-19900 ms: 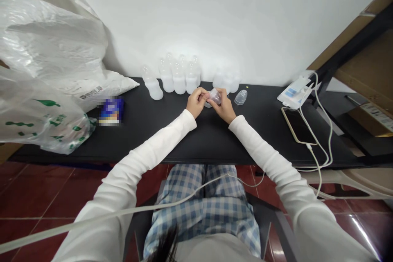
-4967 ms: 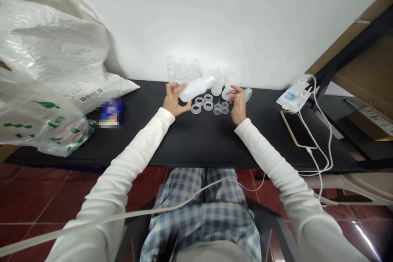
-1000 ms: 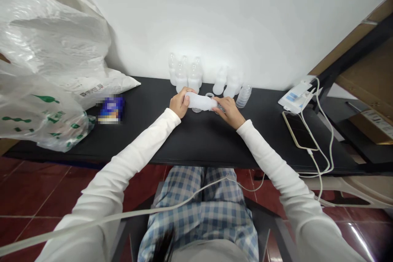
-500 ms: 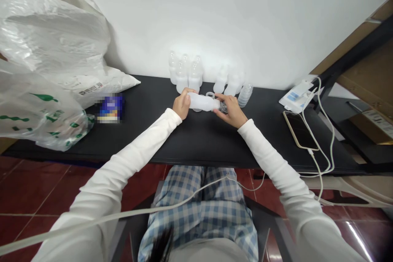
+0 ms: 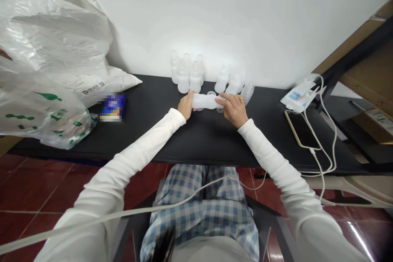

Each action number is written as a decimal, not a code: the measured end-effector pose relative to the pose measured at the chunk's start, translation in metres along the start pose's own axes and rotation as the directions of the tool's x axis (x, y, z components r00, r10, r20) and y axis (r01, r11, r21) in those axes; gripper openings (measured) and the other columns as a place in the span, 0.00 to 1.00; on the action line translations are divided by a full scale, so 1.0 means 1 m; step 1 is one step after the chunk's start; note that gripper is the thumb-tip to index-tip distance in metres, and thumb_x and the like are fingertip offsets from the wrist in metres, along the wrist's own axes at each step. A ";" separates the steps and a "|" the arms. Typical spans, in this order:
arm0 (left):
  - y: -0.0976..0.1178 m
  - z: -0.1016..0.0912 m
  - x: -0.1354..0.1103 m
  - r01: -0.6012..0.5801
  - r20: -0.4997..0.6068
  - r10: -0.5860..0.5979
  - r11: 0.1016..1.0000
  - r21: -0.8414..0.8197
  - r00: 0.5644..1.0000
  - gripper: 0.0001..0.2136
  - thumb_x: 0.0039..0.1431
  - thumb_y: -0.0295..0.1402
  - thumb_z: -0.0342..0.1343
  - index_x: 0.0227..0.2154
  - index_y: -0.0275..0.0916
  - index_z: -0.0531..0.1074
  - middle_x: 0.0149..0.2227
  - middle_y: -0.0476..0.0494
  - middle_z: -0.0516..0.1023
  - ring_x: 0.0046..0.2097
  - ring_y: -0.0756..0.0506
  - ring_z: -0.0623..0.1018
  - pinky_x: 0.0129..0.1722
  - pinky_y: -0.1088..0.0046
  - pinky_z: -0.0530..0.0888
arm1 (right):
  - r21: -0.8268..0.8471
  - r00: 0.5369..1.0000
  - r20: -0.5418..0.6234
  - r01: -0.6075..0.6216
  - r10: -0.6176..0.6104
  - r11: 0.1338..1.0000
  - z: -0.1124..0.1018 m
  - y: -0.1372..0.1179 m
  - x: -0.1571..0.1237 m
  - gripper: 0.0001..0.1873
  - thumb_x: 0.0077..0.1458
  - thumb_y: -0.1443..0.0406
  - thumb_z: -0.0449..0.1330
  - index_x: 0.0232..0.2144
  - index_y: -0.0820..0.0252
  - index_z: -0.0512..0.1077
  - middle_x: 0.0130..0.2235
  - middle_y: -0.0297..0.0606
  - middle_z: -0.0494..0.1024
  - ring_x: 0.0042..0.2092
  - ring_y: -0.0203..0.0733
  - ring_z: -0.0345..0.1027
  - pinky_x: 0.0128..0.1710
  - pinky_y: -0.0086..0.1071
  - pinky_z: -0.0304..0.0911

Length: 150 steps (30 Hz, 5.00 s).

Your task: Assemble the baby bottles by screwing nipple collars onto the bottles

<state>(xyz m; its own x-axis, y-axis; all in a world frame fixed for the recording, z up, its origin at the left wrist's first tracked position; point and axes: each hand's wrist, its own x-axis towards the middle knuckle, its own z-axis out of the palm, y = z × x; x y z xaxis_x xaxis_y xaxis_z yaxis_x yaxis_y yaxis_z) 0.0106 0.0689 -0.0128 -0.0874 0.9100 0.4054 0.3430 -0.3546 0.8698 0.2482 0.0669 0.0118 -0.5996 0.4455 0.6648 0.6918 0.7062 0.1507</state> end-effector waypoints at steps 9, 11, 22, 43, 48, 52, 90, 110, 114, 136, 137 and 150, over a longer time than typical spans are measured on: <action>0.008 -0.008 -0.004 -0.156 -0.078 0.155 0.988 -0.009 0.985 0.35 0.65 0.63 0.33 0.37 0.39 0.75 0.35 0.42 0.80 0.36 0.44 0.79 0.33 0.70 0.74 | 0.038 0.981 0.156 -0.119 0.112 0.992 -0.016 0.003 0.004 0.37 0.61 0.46 0.58 0.65 0.58 0.61 0.60 0.49 0.73 0.58 0.57 0.64 0.58 0.49 0.51; 0.011 -0.011 -0.006 -0.215 -0.058 0.217 0.976 0.030 0.975 0.35 0.65 0.63 0.31 0.40 0.40 0.75 0.38 0.42 0.81 0.39 0.43 0.80 0.36 0.69 0.75 | 0.096 0.977 0.195 -0.105 0.084 0.990 -0.017 0.005 0.004 0.32 0.62 0.45 0.55 0.60 0.58 0.67 0.58 0.48 0.75 0.57 0.57 0.65 0.58 0.50 0.51; 0.006 -0.013 0.001 -0.102 -0.096 0.110 0.991 0.091 0.989 0.35 0.65 0.63 0.31 0.36 0.40 0.74 0.28 0.44 0.77 0.32 0.45 0.78 0.31 0.69 0.72 | 0.137 0.983 0.126 -0.151 0.134 0.979 -0.013 0.004 0.003 0.22 0.65 0.56 0.53 0.59 0.53 0.69 0.53 0.45 0.77 0.52 0.53 0.68 0.54 0.47 0.55; 0.007 0.012 0.023 -0.114 0.034 0.117 0.990 -0.084 0.993 0.31 0.53 0.47 0.66 0.52 0.46 0.55 0.53 0.38 0.73 0.55 0.42 0.77 0.51 0.61 0.77 | 0.248 0.847 -0.149 -0.468 0.510 0.848 -0.008 0.020 0.001 0.38 0.65 0.43 0.45 0.69 0.55 0.52 0.57 0.52 0.73 0.49 0.54 0.72 0.58 0.60 0.60; 0.024 0.042 0.046 -0.137 0.006 0.138 0.978 0.158 0.990 0.23 0.58 0.41 0.64 0.50 0.41 0.61 0.56 0.33 0.68 0.56 0.37 0.76 0.52 0.57 0.77 | 0.293 0.801 -0.303 -0.438 0.517 0.850 0.007 0.029 -0.006 0.39 0.62 0.42 0.52 0.64 0.61 0.55 0.54 0.56 0.72 0.49 0.54 0.73 0.54 0.56 0.67; 0.030 0.071 0.067 -0.037 -0.008 0.044 0.920 0.390 0.999 0.21 0.59 0.38 0.64 0.49 0.35 0.65 0.53 0.27 0.68 0.55 0.28 0.76 0.53 0.51 0.75 | 0.302 0.727 -0.435 -0.438 0.531 0.847 0.018 0.038 -0.011 0.33 0.61 0.44 0.56 0.57 0.61 0.59 0.48 0.50 0.69 0.46 0.48 0.73 0.46 0.48 0.74; 0.032 0.030 -0.005 -0.299 0.358 0.287 0.954 -0.023 0.889 0.30 0.69 0.56 0.35 0.60 0.40 0.63 0.59 0.34 0.73 0.50 0.43 0.79 0.50 0.64 0.75 | 0.601 0.965 0.059 -0.237 0.254 0.763 0.004 -0.001 -0.001 0.20 0.65 0.49 0.54 0.51 0.55 0.67 0.46 0.43 0.78 0.45 0.46 0.75 0.48 0.43 0.71; 0.053 0.026 -0.010 0.113 0.311 -0.085 0.991 -0.072 0.946 0.25 0.68 0.55 0.41 0.29 0.39 0.70 0.21 0.51 0.67 0.26 0.49 0.70 0.33 0.71 0.67 | 0.378 0.995 0.035 -0.104 0.098 0.920 0.005 -0.010 0.002 0.11 0.67 0.62 0.50 0.39 0.57 0.72 0.32 0.38 0.74 0.35 0.40 0.69 0.40 0.34 0.68; 0.053 0.019 -0.008 0.109 0.313 -0.096 0.994 -0.026 0.945 0.25 0.66 0.54 0.43 0.26 0.39 0.69 0.20 0.51 0.68 0.26 0.50 0.70 0.34 0.71 0.66 | 0.320 0.999 0.042 -0.022 0.010 0.947 0.004 -0.007 0.003 0.12 0.68 0.63 0.50 0.41 0.57 0.73 0.32 0.39 0.74 0.36 0.42 0.68 0.41 0.35 0.67; -0.021 -0.056 0.032 0.138 0.002 -0.143 0.959 0.246 0.990 0.13 0.56 0.44 0.58 0.34 0.42 0.64 0.35 0.47 0.77 0.35 0.47 0.75 0.44 0.68 0.71 | 0.263 0.941 0.164 -0.331 0.296 0.906 -0.016 0.035 0.024 0.13 0.65 0.61 0.56 0.49 0.59 0.70 0.41 0.44 0.78 0.43 0.45 0.73 0.46 0.38 0.69; -0.023 -0.056 0.032 0.119 0.047 -0.135 0.962 0.246 0.990 0.14 0.54 0.44 0.59 0.35 0.42 0.64 0.36 0.47 0.77 0.35 0.48 0.75 0.44 0.69 0.72 | 0.238 0.927 0.231 -0.349 0.297 0.906 -0.015 0.038 0.032 0.13 0.65 0.61 0.56 0.50 0.59 0.70 0.40 0.43 0.78 0.42 0.45 0.73 0.45 0.38 0.68; -0.014 -0.058 0.032 -0.370 0.166 0.332 0.794 0.482 0.929 0.11 0.65 0.40 0.49 0.38 0.40 0.72 0.51 0.35 0.75 0.54 0.37 0.72 0.60 0.53 0.66 | -0.360 0.584 0.653 -0.320 0.482 0.876 0.004 0.023 0.109 0.16 0.57 0.68 0.65 0.47 0.69 0.78 0.47 0.61 0.81 0.51 0.59 0.77 0.44 0.40 0.70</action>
<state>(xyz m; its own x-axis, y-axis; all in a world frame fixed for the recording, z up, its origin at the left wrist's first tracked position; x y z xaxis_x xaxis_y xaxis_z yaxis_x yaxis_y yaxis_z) -0.0513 0.0904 0.0039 0.1877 0.7629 0.6187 0.7553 -0.5147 0.4056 0.1973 0.1342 0.0855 -0.2798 0.9599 -0.0170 0.9430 0.2781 0.1828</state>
